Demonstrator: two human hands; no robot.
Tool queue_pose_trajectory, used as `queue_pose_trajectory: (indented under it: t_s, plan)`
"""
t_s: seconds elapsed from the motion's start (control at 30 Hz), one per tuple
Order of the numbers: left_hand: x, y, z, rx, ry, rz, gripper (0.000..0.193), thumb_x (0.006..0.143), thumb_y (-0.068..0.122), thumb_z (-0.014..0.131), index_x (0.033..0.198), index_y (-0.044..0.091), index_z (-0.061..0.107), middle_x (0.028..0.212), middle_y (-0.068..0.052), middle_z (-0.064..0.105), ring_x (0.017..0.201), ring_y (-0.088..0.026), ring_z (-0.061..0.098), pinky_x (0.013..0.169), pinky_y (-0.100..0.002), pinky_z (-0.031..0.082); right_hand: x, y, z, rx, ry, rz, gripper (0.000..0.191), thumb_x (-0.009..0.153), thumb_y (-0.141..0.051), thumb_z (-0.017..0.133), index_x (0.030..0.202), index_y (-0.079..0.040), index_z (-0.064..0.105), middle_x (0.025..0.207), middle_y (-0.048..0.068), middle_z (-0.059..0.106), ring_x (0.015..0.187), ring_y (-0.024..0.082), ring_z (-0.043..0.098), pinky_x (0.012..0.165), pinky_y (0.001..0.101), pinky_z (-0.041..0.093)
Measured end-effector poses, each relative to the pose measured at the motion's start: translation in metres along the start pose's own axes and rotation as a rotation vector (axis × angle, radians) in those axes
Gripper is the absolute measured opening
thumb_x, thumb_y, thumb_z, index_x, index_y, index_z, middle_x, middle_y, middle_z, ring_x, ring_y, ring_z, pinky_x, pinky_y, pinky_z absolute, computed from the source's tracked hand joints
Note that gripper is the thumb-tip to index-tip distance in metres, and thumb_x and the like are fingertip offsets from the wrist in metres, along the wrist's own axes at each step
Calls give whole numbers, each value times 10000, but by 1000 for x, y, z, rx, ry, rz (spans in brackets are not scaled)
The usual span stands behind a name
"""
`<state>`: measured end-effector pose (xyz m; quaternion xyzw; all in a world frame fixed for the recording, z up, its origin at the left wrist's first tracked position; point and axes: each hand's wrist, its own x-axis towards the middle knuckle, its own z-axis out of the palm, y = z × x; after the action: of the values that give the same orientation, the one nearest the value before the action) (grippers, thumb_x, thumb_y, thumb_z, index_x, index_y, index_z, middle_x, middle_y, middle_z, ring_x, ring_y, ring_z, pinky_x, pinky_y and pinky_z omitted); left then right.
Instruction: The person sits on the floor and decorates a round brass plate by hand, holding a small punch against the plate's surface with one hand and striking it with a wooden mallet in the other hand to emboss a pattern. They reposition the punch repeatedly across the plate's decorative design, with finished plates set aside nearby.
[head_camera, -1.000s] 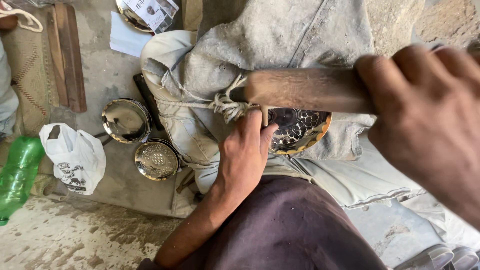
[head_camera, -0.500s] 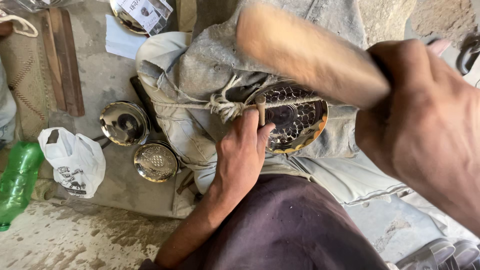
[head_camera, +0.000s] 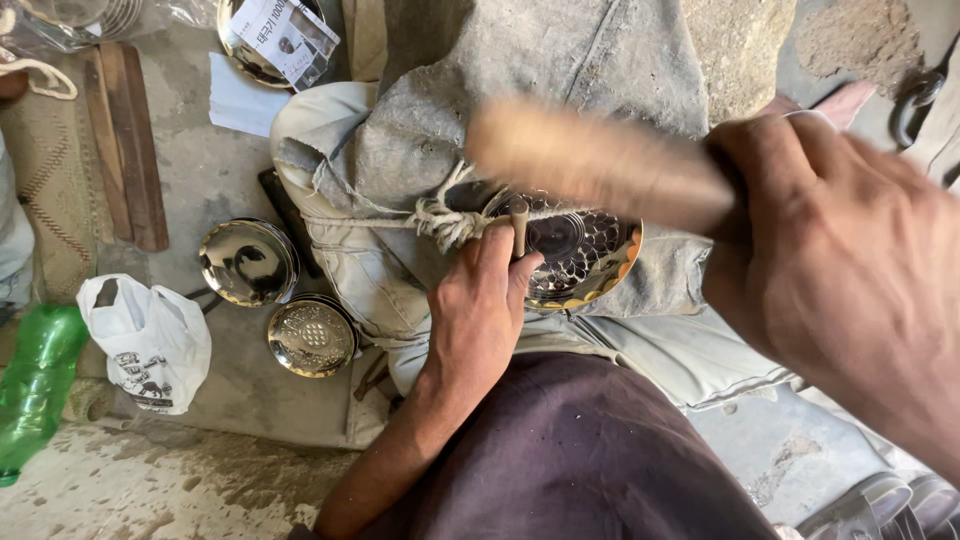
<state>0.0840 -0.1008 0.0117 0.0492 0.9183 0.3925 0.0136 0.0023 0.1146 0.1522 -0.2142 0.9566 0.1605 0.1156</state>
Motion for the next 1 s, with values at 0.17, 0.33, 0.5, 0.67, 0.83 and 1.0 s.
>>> queue_pose_trajectory:
  t_s: [0.17,0.33,0.5,0.67,0.83,1.0]
  plan:
    - [-3,-1,0,-7,12,32,333,988,193,714,1227,19,560,925,-161,665,787,-300,676,622,-412,557,-10,-1,12,42,20,71,319,904,-201,642,1204,-116,706,900,61,727,678,170,677,559,321,553]
    - [-6,-3,-19,-218,19,-3,215,1012,164,704,1145,42,588,919,-98,701,771,-184,720,592,-290,601,-40,-13,28,119,-170,149,297,1003,-149,633,1295,-147,683,879,23,720,544,160,604,401,308,505]
    - [-16,-19,-71,-265,53,-253,161,954,130,708,1044,35,615,878,-79,732,637,-133,728,504,-270,549,-54,-67,60,956,-57,494,456,834,-266,812,1209,-55,660,919,169,762,665,268,744,624,408,619]
    - [-23,-25,-73,-395,-3,-223,207,937,167,724,1065,44,618,947,-74,776,667,-146,747,566,-298,563,-56,-106,85,1113,342,620,509,751,-212,832,1170,3,637,937,231,735,807,339,735,729,470,565]
    - [-34,-25,-69,-392,53,-139,239,932,176,733,1070,31,602,975,-79,777,654,-171,735,577,-327,558,-42,-93,72,1005,430,593,454,797,-200,814,1163,5,639,926,263,720,846,426,712,749,489,548]
    - [-48,-11,-77,-523,89,-172,288,941,169,730,1125,31,557,891,-91,777,750,-147,776,625,-278,613,-46,-86,62,977,404,589,450,778,-213,827,1134,0,655,894,268,719,825,423,718,729,491,548]
